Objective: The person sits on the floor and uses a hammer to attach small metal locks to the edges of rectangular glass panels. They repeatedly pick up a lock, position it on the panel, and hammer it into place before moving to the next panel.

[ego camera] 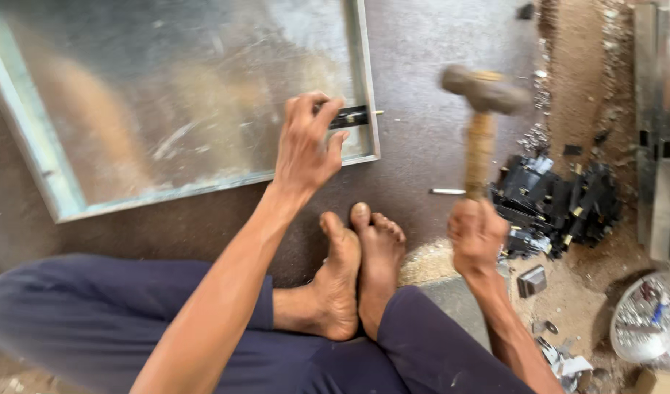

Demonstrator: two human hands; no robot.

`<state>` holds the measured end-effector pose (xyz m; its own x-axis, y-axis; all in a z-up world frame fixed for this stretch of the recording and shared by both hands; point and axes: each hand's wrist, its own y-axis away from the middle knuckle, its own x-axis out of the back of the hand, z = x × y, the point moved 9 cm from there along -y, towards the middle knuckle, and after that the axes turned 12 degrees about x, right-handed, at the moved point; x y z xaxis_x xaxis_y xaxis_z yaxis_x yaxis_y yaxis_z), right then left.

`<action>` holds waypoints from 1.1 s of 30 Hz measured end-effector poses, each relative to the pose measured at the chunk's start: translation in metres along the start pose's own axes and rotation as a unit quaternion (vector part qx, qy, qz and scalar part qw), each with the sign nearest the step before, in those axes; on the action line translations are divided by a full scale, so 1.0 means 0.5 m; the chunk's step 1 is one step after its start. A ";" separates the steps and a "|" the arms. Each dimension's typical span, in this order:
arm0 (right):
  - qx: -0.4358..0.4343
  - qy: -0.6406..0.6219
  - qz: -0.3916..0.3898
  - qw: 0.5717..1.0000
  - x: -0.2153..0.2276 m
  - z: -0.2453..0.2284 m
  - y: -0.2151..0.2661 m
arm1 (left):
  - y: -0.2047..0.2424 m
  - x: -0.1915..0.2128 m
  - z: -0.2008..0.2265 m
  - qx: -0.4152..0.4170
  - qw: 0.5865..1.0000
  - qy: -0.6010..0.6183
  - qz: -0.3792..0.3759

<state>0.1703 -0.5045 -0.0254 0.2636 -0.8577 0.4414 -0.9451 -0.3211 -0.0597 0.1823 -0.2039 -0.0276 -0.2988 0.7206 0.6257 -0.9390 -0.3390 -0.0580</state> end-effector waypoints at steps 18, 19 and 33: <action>-0.271 -0.008 -0.005 0.962 0.125 0.150 0.234 | -0.082 -0.069 0.015 -0.069 0.977 0.198 -0.049; -0.278 -0.033 -0.016 0.960 0.096 0.159 0.223 | -0.089 -0.071 -0.010 -0.040 0.984 0.156 -0.077; 0.135 -0.145 -0.043 0.979 0.036 -0.138 -0.026 | -0.042 -0.105 -0.050 -0.027 0.997 0.042 -0.061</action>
<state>0.1741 -0.4882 0.0450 0.4213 -0.8880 0.1843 -0.8414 -0.4586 -0.2860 0.2135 -0.2194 -0.0785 -0.1928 0.8035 0.5632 -0.9764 -0.2142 -0.0287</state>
